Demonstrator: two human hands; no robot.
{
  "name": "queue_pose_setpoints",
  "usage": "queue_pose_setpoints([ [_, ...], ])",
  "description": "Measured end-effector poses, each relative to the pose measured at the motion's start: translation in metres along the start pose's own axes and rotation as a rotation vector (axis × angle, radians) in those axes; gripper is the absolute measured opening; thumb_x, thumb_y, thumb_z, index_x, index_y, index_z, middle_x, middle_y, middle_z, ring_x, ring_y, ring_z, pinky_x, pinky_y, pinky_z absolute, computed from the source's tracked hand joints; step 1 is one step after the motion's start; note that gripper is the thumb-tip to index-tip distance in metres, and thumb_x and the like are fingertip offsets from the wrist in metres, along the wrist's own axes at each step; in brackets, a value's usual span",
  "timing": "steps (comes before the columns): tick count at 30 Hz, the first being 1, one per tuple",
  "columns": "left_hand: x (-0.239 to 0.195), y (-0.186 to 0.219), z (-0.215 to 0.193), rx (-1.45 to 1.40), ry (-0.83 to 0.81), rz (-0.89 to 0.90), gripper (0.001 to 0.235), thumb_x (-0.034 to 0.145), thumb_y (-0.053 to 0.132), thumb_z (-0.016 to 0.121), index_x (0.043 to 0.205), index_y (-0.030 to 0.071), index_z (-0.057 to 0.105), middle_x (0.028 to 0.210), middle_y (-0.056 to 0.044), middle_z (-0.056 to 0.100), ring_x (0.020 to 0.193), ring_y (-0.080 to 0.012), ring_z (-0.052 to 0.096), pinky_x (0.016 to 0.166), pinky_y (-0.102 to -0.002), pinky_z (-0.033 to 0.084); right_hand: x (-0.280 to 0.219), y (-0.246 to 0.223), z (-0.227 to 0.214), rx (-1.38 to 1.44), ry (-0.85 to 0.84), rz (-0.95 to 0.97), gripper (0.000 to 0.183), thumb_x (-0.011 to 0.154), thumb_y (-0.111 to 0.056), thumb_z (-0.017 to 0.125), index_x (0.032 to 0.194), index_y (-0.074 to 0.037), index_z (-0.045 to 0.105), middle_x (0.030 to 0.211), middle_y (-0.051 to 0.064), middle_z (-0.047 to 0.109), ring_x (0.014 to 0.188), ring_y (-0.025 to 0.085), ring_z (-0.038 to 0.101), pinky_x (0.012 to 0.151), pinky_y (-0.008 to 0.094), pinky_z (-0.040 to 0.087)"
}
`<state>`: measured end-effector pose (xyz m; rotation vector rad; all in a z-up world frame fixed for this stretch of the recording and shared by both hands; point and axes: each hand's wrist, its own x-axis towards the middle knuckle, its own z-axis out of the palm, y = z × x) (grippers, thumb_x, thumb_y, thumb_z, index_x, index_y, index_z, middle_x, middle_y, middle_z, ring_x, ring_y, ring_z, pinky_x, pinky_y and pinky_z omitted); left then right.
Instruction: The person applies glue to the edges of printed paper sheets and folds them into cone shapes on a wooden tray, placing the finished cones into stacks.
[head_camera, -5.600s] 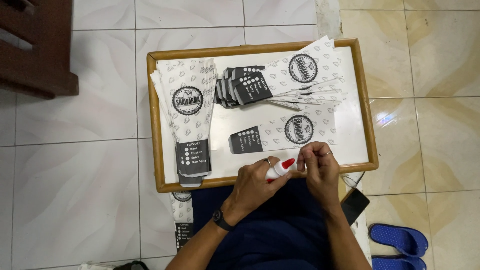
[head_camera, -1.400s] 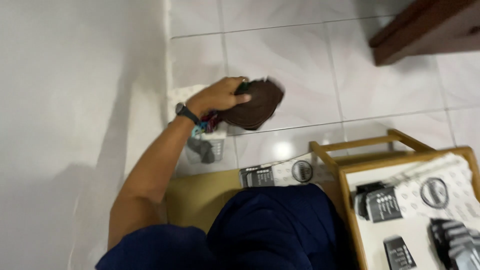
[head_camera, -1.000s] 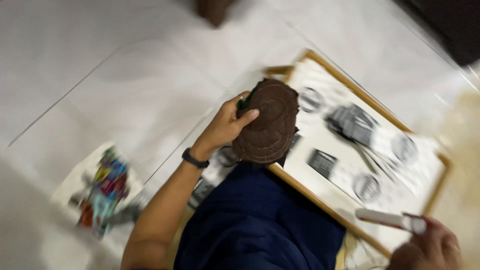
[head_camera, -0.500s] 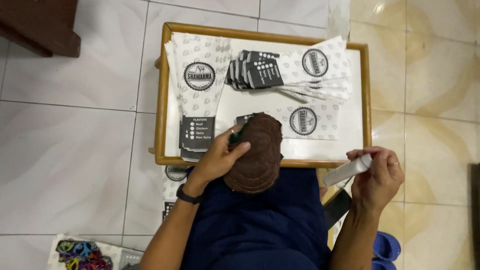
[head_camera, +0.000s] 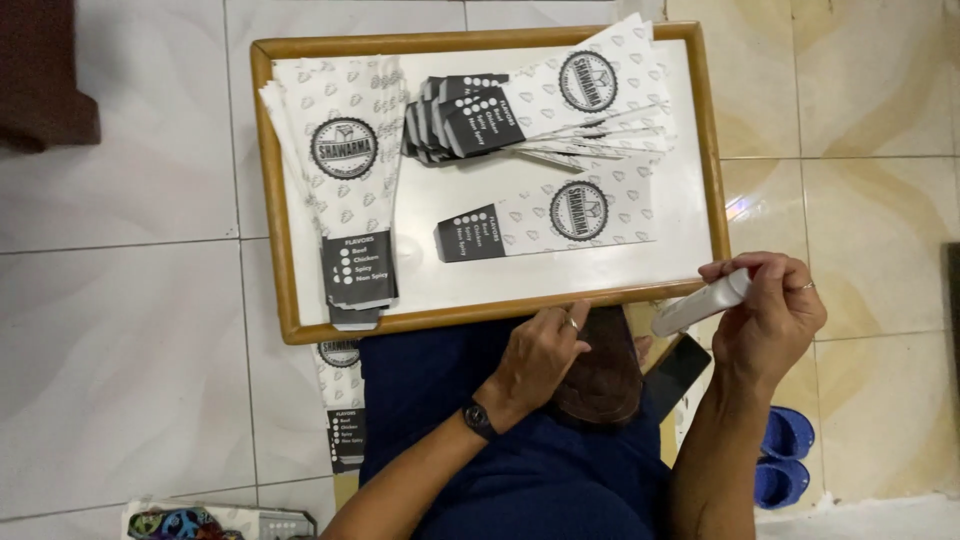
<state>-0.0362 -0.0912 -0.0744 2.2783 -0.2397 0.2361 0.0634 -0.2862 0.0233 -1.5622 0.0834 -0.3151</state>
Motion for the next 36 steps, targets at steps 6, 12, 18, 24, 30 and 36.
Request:
queue_pose_setpoints([
  [6,0.02,0.018,-0.052,0.065,0.334,0.261,0.008,0.099,-0.007,0.064,0.093,-0.004,0.065,0.073,-0.009,0.051,0.061,-0.0236,0.049,0.054,-0.036,0.041,-0.008,-0.015,0.01,-0.102,-0.051,-0.015,0.024,0.114,-0.013,0.054,0.094,-0.003,0.062,0.085,0.012,0.065,0.076,0.026,0.071,0.076,0.034,0.059],
  [12,0.053,0.031,-0.078,-0.344,0.286,0.095,0.053,0.087,0.027,0.081,0.128,-0.001,0.063,0.108,-0.018,0.068,0.102,-0.0382,0.068,0.087,-0.046,0.057,-0.028,-0.02,0.063,0.042,-0.179,-0.104,0.018,0.1,-0.01,0.068,0.093,0.008,0.067,0.082,0.023,0.066,0.079,0.031,0.073,0.079,0.037,0.058],
  [18,0.055,0.013,-0.078,-0.28,0.18,0.049,0.052,0.093,0.027,0.074,0.132,-0.004,0.057,0.101,-0.018,0.068,0.095,-0.0381,0.07,0.079,-0.046,0.059,-0.023,-0.031,0.087,-0.14,-0.347,-0.122,0.017,0.097,-0.01,0.07,0.091,0.005,0.074,0.078,0.018,0.072,0.071,0.02,0.065,0.071,0.034,0.054],
  [24,0.059,0.004,-0.107,-0.679,-0.102,-0.12,0.044,0.087,0.033,0.079,0.113,0.003,0.061,0.079,-0.022,0.072,0.075,-0.0398,0.075,0.068,-0.046,0.058,-0.009,-0.005,0.071,-0.237,-0.522,-0.163,0.028,0.103,-0.017,0.064,0.082,-0.001,0.074,0.072,0.013,0.065,0.068,0.022,0.061,0.073,0.035,0.052],
  [30,0.056,-0.014,-0.1,-1.098,-0.393,-0.302,0.035,0.088,0.032,0.08,0.106,0.006,0.065,0.079,-0.013,0.075,0.07,-0.0165,0.069,0.07,-0.033,0.057,-0.013,0.004,0.074,-0.037,-0.453,-0.118,0.042,0.101,-0.013,0.063,0.06,-0.005,0.063,0.054,0.007,0.05,0.051,0.014,0.042,0.054,0.027,0.038],
  [36,0.052,-0.016,-0.099,-1.016,-0.316,-0.375,0.038,0.086,0.029,0.082,0.108,0.002,0.066,0.079,-0.017,0.074,0.069,-0.0215,0.07,0.071,-0.038,0.057,-0.005,0.022,0.065,-0.059,-0.351,-0.079,0.038,0.101,-0.011,0.066,0.064,-0.006,0.058,0.057,0.004,0.049,0.055,0.012,0.041,0.057,0.026,0.037],
])
